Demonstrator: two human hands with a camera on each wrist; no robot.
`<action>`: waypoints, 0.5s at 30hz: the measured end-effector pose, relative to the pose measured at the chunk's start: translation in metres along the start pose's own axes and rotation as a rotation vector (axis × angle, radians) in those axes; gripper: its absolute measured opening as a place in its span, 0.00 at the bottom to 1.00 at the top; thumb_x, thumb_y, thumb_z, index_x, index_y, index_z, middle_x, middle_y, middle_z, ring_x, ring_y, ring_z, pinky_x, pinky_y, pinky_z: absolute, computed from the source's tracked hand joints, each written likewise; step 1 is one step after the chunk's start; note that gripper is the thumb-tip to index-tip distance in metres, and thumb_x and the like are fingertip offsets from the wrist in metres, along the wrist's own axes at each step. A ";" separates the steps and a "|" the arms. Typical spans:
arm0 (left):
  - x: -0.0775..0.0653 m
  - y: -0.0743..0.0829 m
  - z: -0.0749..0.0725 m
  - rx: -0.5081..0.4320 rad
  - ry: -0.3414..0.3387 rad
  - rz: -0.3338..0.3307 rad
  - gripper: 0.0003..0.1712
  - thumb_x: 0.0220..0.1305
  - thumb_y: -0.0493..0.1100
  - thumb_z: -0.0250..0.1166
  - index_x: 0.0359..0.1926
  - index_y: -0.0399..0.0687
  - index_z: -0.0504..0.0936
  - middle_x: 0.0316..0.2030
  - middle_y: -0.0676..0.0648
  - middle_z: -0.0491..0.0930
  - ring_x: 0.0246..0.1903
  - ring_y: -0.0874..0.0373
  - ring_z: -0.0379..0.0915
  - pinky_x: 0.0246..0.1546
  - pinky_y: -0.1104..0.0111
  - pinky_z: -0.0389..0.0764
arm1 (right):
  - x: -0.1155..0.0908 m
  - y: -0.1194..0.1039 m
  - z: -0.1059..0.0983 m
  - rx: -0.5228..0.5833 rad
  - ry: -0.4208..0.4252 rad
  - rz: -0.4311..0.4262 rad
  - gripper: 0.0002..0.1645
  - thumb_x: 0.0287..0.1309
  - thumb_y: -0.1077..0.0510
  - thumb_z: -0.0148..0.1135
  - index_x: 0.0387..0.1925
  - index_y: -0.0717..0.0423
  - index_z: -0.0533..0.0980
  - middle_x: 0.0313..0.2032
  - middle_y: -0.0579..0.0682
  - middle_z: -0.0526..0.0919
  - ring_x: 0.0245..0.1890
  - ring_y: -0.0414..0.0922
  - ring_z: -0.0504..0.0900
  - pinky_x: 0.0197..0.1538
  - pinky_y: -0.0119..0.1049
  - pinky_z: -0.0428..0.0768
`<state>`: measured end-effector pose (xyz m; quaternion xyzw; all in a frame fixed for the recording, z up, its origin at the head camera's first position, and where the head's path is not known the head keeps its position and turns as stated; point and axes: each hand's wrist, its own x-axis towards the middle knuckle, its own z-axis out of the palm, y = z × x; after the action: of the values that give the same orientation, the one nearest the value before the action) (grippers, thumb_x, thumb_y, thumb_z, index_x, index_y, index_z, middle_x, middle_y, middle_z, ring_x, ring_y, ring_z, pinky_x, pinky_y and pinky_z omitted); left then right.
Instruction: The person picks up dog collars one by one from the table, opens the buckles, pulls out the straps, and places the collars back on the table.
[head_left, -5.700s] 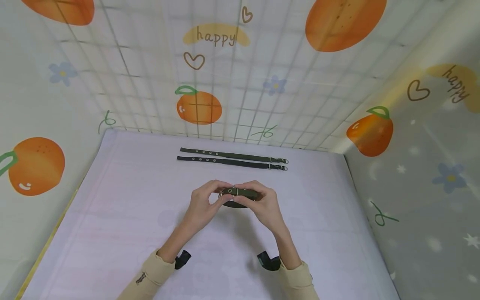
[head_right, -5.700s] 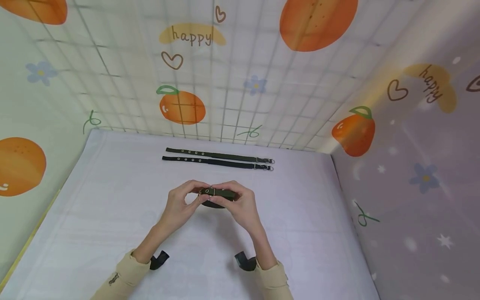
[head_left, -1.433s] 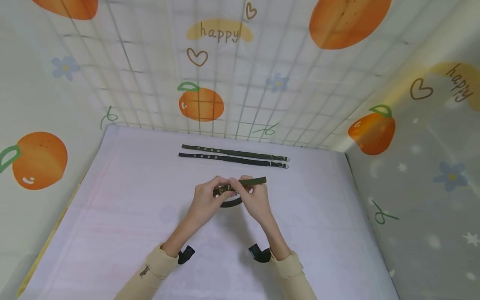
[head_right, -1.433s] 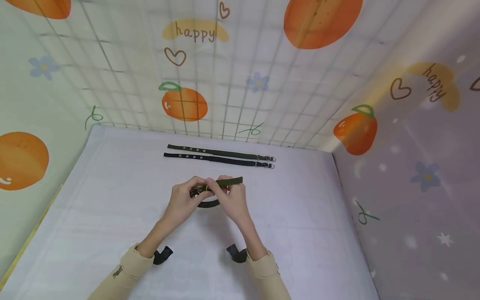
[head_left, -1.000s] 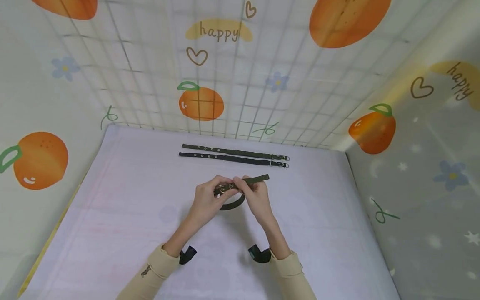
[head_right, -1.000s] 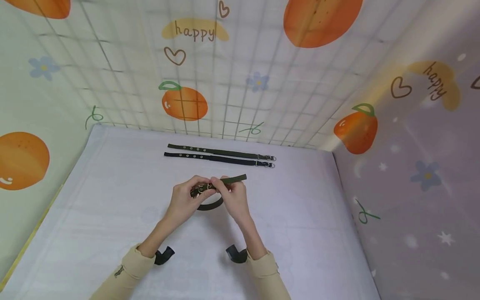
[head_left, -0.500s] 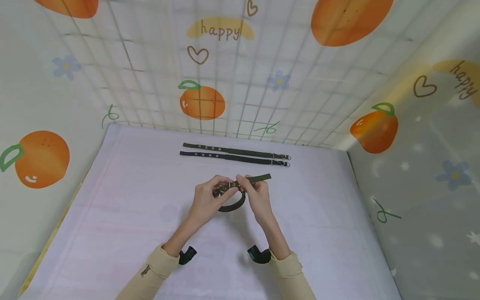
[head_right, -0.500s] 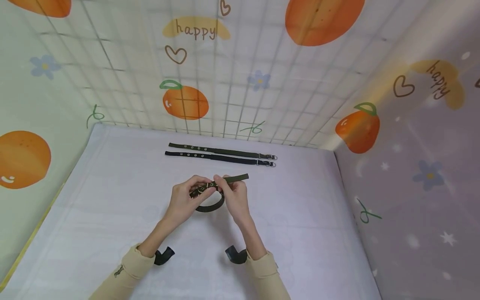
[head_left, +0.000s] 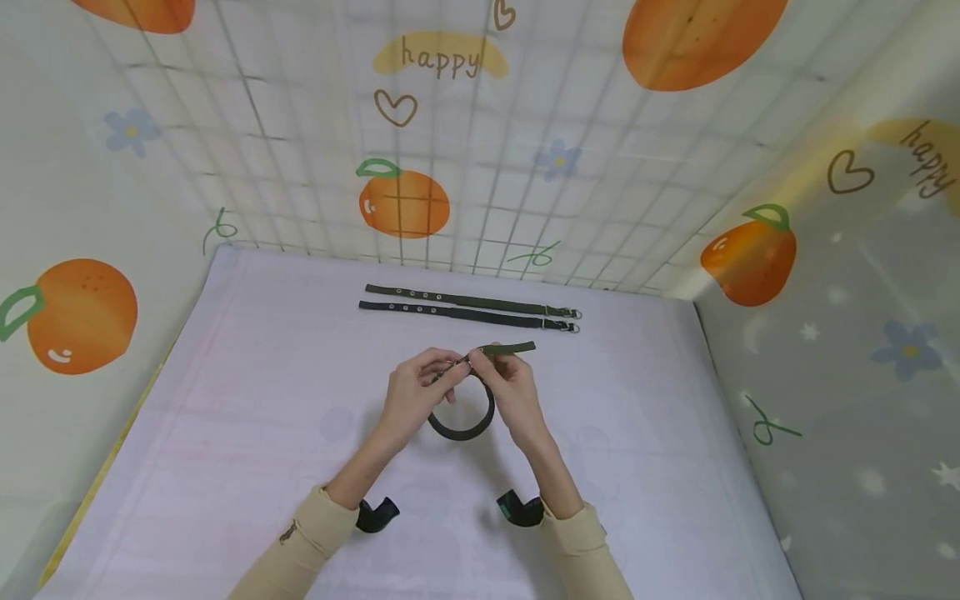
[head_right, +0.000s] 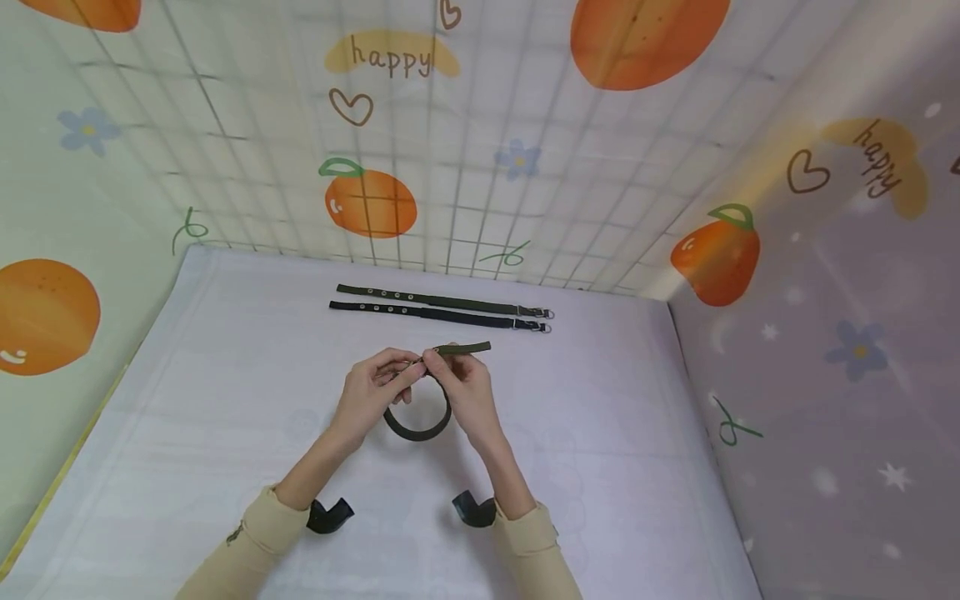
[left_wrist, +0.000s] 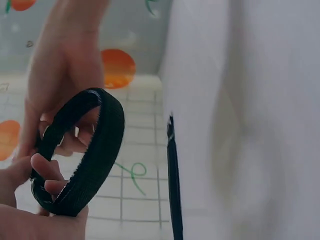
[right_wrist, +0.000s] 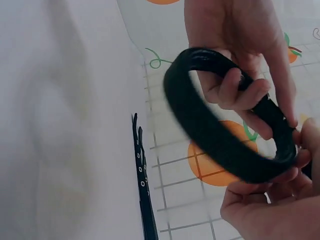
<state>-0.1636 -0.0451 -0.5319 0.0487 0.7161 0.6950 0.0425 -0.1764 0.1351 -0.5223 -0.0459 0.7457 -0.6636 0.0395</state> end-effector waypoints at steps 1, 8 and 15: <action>0.000 0.000 -0.001 -0.044 -0.010 -0.037 0.16 0.73 0.54 0.72 0.54 0.52 0.88 0.39 0.51 0.91 0.26 0.61 0.81 0.34 0.72 0.78 | 0.000 0.000 0.000 -0.011 -0.007 -0.001 0.16 0.79 0.51 0.63 0.51 0.61 0.83 0.40 0.42 0.83 0.46 0.39 0.83 0.57 0.33 0.82; 0.002 -0.001 -0.006 -0.235 -0.065 -0.171 0.19 0.77 0.51 0.69 0.57 0.44 0.85 0.41 0.53 0.91 0.29 0.61 0.75 0.35 0.74 0.76 | 0.001 0.002 0.002 -0.036 -0.069 0.000 0.16 0.80 0.50 0.61 0.56 0.57 0.80 0.39 0.44 0.80 0.39 0.44 0.74 0.44 0.31 0.73; 0.002 -0.004 -0.007 -0.387 -0.056 -0.256 0.19 0.77 0.50 0.69 0.58 0.43 0.85 0.41 0.52 0.92 0.29 0.63 0.75 0.35 0.74 0.76 | 0.001 0.004 0.003 -0.052 -0.087 -0.011 0.12 0.79 0.52 0.62 0.53 0.55 0.80 0.35 0.43 0.81 0.35 0.39 0.72 0.42 0.32 0.72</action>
<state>-0.1665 -0.0514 -0.5359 -0.0322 0.5684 0.8066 0.1588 -0.1774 0.1326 -0.5265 -0.0799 0.7600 -0.6415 0.0668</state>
